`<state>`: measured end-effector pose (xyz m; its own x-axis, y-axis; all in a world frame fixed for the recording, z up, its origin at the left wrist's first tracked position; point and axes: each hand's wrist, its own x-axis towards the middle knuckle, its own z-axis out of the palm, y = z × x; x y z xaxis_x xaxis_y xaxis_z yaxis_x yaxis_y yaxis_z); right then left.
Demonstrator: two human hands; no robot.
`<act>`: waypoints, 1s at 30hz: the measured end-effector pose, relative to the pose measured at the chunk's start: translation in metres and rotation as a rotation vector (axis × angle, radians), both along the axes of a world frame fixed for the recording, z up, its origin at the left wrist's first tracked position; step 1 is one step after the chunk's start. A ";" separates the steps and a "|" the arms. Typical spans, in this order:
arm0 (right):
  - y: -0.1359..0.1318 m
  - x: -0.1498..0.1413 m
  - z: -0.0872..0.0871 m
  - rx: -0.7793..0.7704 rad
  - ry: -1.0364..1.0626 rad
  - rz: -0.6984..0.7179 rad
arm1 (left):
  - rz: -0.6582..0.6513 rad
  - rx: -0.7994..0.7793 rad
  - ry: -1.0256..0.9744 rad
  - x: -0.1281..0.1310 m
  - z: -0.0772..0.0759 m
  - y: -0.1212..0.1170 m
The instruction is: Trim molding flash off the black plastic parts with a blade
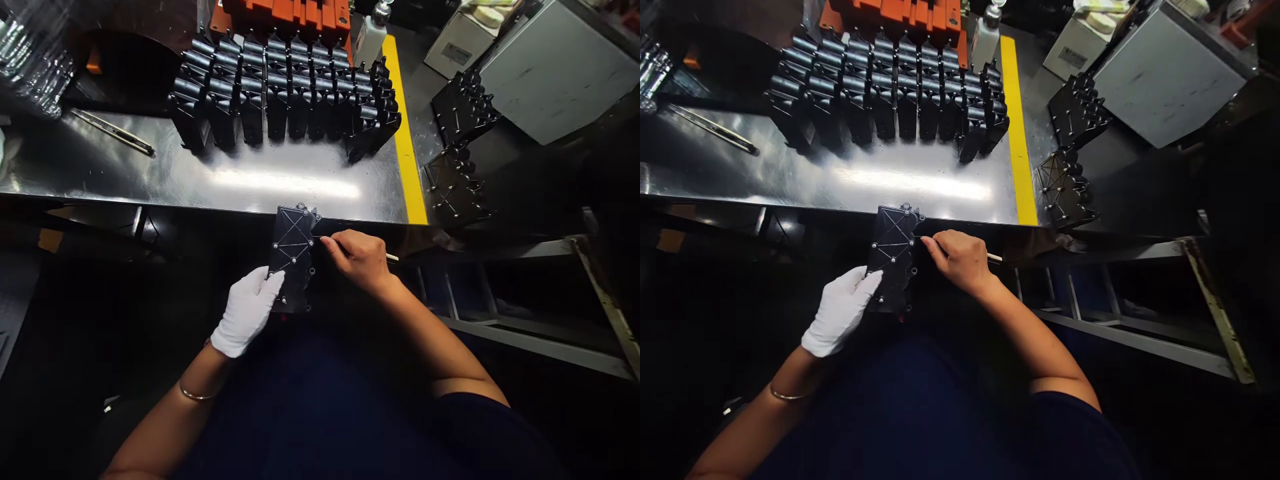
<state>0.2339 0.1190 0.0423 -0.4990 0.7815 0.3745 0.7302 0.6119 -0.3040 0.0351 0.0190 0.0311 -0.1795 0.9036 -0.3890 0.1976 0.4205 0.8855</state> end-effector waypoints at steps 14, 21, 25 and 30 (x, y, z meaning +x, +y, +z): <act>0.010 0.005 0.009 0.014 -0.156 0.114 | -0.006 0.011 0.024 -0.002 -0.004 -0.001; 0.035 0.006 0.025 -0.001 -0.264 0.164 | 0.005 -0.004 -0.006 -0.001 -0.004 0.000; 0.029 0.008 0.018 -0.050 -0.158 0.193 | 0.003 -0.010 -0.023 0.001 -0.001 0.000; 0.020 0.011 0.005 -0.090 -0.025 0.157 | -0.006 -0.018 0.010 0.001 0.000 0.001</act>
<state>0.2447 0.1388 0.0470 -0.6256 0.7232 0.2925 0.6362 0.6900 -0.3453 0.0356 0.0205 0.0315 -0.1782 0.8973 -0.4038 0.2094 0.4356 0.8755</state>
